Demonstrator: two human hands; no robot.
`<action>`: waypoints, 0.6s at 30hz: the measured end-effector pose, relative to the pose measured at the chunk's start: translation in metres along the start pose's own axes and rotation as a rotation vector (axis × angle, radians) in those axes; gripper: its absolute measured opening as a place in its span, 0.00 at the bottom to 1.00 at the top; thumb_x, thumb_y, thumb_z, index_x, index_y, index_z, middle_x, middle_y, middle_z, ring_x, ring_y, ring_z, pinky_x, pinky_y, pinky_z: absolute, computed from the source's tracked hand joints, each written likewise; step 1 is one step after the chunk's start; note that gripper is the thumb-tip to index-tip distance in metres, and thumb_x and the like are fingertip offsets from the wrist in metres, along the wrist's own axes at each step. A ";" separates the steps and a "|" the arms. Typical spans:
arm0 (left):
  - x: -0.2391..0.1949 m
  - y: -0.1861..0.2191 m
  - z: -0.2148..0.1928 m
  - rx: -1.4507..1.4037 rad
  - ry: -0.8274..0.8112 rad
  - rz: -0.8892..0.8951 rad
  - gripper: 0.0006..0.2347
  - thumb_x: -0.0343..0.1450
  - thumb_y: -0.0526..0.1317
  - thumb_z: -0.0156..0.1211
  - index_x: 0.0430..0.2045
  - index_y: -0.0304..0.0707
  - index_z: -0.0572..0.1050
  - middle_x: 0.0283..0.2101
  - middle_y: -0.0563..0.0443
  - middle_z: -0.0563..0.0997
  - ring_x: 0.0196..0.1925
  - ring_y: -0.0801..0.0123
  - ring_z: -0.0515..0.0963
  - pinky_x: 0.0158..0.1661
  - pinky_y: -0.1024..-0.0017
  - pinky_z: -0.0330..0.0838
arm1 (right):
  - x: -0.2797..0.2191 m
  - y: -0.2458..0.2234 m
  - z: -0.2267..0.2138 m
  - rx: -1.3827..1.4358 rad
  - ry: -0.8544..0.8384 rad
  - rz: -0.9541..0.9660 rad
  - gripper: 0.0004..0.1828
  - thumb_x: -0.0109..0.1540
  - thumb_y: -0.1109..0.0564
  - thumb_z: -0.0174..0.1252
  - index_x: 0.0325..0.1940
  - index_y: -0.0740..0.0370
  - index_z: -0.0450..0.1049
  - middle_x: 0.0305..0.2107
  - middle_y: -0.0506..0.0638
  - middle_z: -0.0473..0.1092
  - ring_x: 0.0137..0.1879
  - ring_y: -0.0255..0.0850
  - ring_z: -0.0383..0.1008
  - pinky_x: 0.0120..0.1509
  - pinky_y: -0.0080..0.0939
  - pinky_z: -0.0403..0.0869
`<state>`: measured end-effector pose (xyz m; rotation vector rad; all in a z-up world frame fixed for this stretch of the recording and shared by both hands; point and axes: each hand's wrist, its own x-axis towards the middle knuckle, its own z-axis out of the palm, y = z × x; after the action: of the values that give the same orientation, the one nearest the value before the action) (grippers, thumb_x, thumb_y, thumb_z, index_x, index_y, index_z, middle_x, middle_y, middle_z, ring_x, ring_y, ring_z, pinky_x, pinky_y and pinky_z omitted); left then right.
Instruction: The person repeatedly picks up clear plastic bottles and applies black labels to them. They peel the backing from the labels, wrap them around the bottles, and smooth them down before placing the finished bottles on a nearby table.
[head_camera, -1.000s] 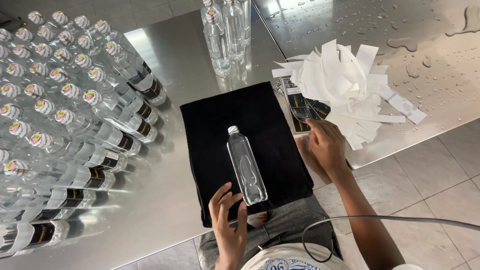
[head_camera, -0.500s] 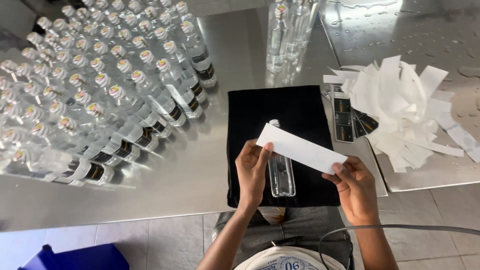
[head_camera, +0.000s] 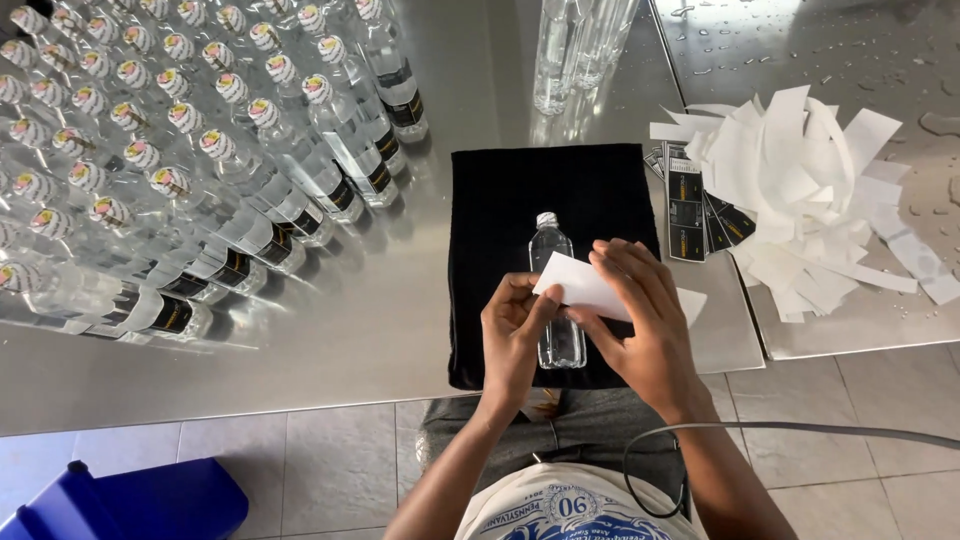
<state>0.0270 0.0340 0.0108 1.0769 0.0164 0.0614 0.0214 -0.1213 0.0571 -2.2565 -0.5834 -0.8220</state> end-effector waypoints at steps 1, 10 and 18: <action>0.000 0.003 0.000 -0.005 0.003 0.004 0.09 0.77 0.33 0.67 0.44 0.23 0.78 0.36 0.45 0.81 0.37 0.67 0.88 0.49 0.61 0.85 | -0.003 0.002 0.001 -0.001 -0.003 -0.006 0.33 0.61 0.58 0.77 0.68 0.68 0.75 0.64 0.61 0.73 0.73 0.61 0.71 0.79 0.64 0.69; -0.006 0.006 -0.004 -0.053 -0.018 0.009 0.09 0.76 0.33 0.69 0.44 0.23 0.79 0.35 0.39 0.83 0.38 0.60 0.91 0.49 0.58 0.85 | -0.013 -0.002 0.002 -0.042 -0.087 0.069 0.28 0.62 0.58 0.76 0.65 0.65 0.79 0.53 0.56 0.79 0.59 0.54 0.81 0.61 0.55 0.80; -0.013 0.003 -0.001 -0.027 -0.051 -0.022 0.08 0.76 0.34 0.69 0.43 0.22 0.83 0.30 0.41 0.86 0.38 0.67 0.89 0.48 0.64 0.85 | -0.013 -0.012 -0.001 0.041 -0.100 0.102 0.22 0.64 0.60 0.73 0.62 0.65 0.80 0.49 0.56 0.80 0.55 0.54 0.83 0.55 0.53 0.81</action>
<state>0.0139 0.0356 0.0125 1.0505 -0.0188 0.0144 0.0051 -0.1160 0.0538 -2.2796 -0.5215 -0.6446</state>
